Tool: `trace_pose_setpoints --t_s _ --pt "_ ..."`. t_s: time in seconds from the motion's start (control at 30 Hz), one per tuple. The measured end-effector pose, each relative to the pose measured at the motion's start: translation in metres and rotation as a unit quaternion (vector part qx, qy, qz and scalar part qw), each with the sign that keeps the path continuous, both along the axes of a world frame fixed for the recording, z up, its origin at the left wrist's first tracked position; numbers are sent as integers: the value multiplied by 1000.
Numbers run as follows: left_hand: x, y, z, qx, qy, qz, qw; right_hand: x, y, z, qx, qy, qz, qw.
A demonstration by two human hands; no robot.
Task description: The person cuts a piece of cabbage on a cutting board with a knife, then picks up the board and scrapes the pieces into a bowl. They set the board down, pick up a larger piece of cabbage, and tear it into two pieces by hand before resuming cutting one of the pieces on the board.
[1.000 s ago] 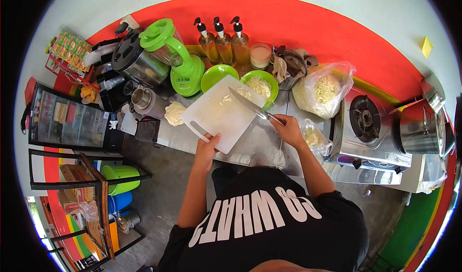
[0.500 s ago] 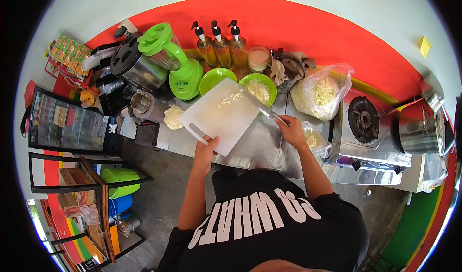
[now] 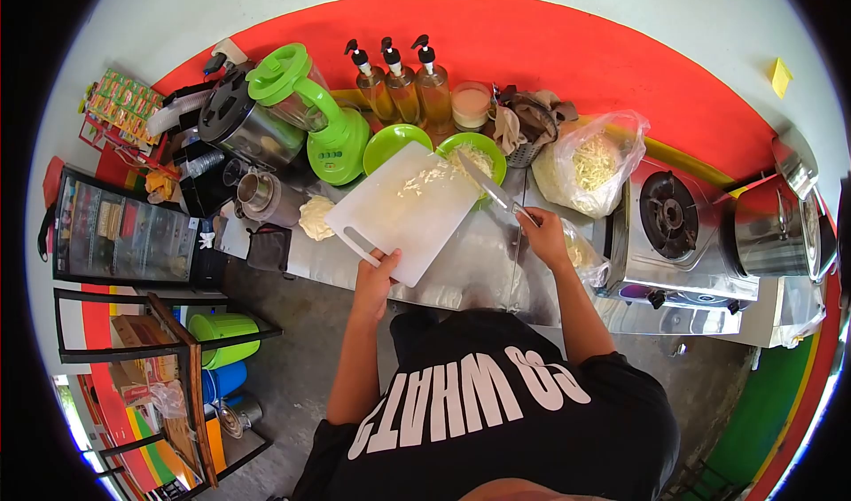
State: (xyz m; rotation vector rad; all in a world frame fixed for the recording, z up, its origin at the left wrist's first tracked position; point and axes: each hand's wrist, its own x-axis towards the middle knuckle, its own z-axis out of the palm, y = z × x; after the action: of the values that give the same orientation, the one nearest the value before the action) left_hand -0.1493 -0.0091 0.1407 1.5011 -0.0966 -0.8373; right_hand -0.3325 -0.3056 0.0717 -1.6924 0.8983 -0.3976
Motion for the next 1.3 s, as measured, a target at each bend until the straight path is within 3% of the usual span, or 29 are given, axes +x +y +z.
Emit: trace_pose_setpoints --t_s 0.17,0.23,0.33,0.57,0.73,0.87,1.03,1.3 --pt "-3 -6 8 12 -9 -3 1000 20 44 35 5 -64 39 997" --pt "-5 -9 16 4 -23 -11 1000 26 61 60 27 -66 135 988" --pt "-5 -12 24 18 -37 -21 999 36 65 66 12 -56 189 980" --pt "-1 -11 25 17 -43 -33 998 56 38 16 -60 -62 125 988" --pt "0 -11 23 8 -37 -21 999 58 32 6 -70 4 35 997" --pt "-1 -14 24 5 -40 -17 999 57 50 37 -52 -31 62 996" --pt "1 -15 25 10 -49 -21 999 52 55 42 -26 -90 217 972" --pt "3 -19 32 -1 -68 -24 997 34 23 -2 -36 -16 92 995"
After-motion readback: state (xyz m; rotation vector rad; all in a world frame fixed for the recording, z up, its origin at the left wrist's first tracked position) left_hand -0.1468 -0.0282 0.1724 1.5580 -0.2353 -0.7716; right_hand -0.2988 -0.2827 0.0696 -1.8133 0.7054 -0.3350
